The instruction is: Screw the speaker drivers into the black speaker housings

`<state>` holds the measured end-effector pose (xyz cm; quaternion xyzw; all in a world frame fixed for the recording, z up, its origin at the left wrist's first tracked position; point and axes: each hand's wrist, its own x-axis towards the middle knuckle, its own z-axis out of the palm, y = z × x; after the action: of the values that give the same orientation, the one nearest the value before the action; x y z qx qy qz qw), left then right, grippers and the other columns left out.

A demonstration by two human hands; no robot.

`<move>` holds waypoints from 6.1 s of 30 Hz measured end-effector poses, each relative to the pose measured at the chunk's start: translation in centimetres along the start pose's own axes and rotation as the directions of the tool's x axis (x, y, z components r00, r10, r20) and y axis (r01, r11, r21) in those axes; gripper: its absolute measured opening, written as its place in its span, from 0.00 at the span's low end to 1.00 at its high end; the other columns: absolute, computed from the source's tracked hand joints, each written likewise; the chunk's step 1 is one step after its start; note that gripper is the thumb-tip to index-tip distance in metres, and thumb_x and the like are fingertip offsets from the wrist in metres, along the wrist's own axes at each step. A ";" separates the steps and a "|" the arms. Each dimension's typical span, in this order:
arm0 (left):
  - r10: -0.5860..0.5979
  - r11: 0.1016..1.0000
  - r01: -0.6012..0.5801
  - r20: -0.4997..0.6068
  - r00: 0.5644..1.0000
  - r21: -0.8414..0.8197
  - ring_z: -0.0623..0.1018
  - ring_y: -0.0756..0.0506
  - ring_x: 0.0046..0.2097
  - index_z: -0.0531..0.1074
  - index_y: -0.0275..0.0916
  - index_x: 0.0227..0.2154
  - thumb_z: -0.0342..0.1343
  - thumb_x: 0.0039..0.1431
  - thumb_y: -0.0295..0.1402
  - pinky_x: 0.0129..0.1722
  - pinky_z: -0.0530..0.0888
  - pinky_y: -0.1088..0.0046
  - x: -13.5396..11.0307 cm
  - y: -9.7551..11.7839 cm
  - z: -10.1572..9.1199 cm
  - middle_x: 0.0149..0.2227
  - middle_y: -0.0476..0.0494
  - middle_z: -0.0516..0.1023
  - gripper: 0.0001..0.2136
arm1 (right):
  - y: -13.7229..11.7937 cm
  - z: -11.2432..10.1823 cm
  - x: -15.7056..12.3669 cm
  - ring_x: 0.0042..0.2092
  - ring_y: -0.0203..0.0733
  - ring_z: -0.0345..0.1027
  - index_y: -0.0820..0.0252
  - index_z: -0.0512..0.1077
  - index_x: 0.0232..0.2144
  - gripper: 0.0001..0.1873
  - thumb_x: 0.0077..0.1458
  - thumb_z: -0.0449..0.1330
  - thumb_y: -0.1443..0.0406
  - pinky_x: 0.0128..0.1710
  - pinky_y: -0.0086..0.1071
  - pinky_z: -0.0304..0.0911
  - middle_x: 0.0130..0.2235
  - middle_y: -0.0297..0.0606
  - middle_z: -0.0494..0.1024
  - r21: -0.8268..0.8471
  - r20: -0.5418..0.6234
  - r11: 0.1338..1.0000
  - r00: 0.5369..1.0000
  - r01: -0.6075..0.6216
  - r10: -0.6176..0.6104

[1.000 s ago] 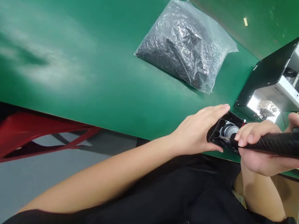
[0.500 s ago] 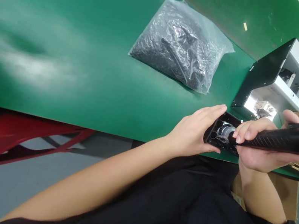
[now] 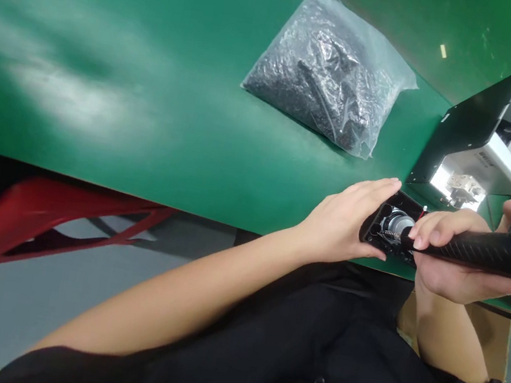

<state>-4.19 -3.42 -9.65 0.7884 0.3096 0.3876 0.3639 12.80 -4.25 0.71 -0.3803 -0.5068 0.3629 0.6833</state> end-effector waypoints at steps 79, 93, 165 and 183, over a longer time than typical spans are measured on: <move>0.201 0.978 -0.192 -0.115 0.973 0.088 0.86 0.40 0.57 0.82 0.42 0.44 0.65 0.74 0.30 0.58 0.80 0.59 -1.4 5.3 -2.0 0.44 0.45 0.90 0.01 | -6.5 -0.5 -1.5 0.14 0.38 0.62 0.40 0.81 0.54 0.31 0.59 0.64 0.33 0.17 0.37 0.67 0.23 0.24 0.80 0.171 -0.150 0.983 0.984 -0.065 0.091; -0.001 0.990 0.012 -0.083 0.997 0.139 0.64 0.21 0.80 0.42 0.45 0.84 0.77 0.58 0.55 0.73 0.72 0.37 -1.8 2.3 -1.4 0.81 0.16 0.56 0.63 | -2.2 0.6 -1.0 0.17 0.38 0.66 0.54 0.76 0.61 0.42 0.68 0.49 0.31 0.15 0.36 0.70 0.26 0.29 0.80 0.055 -0.040 0.977 0.978 0.208 -0.206; -0.119 0.993 0.120 0.057 0.991 -0.007 0.69 0.27 0.78 0.45 0.44 0.83 0.81 0.56 0.47 0.74 0.70 0.45 -0.7 0.2 -0.2 0.79 0.24 0.65 0.62 | 0.1 -0.1 -0.2 0.15 0.36 0.63 0.42 0.77 0.51 0.37 0.67 0.44 0.29 0.18 0.32 0.69 0.23 0.25 0.74 -0.103 -0.002 0.994 0.999 0.047 -0.048; -0.105 0.994 0.105 0.045 0.993 0.006 0.69 0.27 0.78 0.47 0.42 0.82 0.81 0.56 0.48 0.74 0.70 0.46 -0.7 0.2 -0.2 0.78 0.23 0.66 0.61 | 0.7 -0.3 -0.3 0.16 0.36 0.63 0.42 0.73 0.58 0.36 0.68 0.46 0.30 0.19 0.33 0.69 0.25 0.23 0.73 -0.168 0.021 0.980 0.995 0.102 -0.100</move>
<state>-4.69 -4.04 -9.67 0.7802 0.3430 0.3493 0.3895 12.93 -4.19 -0.08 -0.4084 -0.5586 0.2856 0.6630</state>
